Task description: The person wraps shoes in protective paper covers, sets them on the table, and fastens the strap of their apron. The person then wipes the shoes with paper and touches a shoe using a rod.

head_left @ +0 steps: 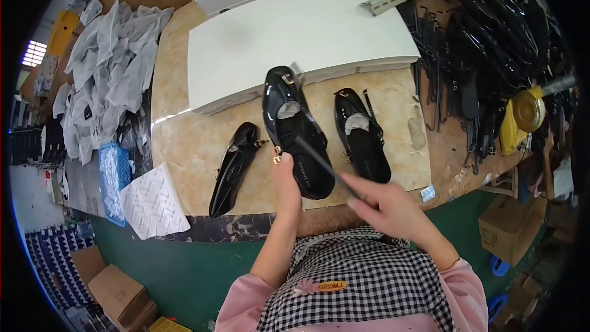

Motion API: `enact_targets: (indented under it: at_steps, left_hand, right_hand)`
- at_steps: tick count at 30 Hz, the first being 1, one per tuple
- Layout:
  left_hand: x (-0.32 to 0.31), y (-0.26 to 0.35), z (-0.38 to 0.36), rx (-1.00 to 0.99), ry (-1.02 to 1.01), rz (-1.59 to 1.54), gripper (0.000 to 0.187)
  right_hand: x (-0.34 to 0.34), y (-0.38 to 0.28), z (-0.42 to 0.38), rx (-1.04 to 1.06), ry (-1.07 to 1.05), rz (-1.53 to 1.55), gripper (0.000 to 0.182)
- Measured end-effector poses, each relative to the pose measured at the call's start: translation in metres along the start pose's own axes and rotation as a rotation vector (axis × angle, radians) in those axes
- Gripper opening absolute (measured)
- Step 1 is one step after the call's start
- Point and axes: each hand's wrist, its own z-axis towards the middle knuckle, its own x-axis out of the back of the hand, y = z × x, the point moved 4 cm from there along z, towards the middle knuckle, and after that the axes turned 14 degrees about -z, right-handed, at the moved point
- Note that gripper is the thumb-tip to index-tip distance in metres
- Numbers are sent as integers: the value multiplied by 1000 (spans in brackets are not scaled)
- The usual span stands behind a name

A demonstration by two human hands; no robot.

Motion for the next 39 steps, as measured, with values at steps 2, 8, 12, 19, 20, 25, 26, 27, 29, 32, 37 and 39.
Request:
enact_targets:
  at_steps: [2,8,12,19,20,25,26,27,29,32,37,39]
  left_hand:
    - [-11,5,-7,-98,-24,62,67]
    - [-27,18,-22,-210,-157,124,77]
    - [-27,14,-29,-243,-141,141,85]
    - [-18,-16,-35,-297,-45,257,82]
    - [-10,-24,-34,-206,-49,242,72]
    - [11,45,-30,-344,44,706,50]
    - [-3,65,-35,-686,12,892,52]
    - [-29,72,-46,-738,-12,1011,50]
    - [-73,29,-35,-108,-157,950,67]
    - [-82,-36,-5,-189,-313,1255,70]
    - [-45,-54,-10,262,-189,369,56]
    - [-12,-85,-30,821,23,-96,51]
  right_hand:
    - [0,4,13,-43,50,-53,54]
    - [-1,1,40,-144,14,255,42]
    - [-14,7,45,50,250,113,35]
    - [-45,7,56,124,588,-468,31]
    - [-43,10,53,25,453,-517,32]
    - [62,125,12,-274,581,-145,21]
    - [102,127,2,-333,880,-340,23]
    - [119,165,-2,-418,957,-645,30]
    - [128,225,14,-587,804,-957,39]
    - [126,234,17,-687,643,-1010,30]
    - [102,216,-42,-521,569,-797,29]
    - [102,201,-59,-545,840,-823,24]
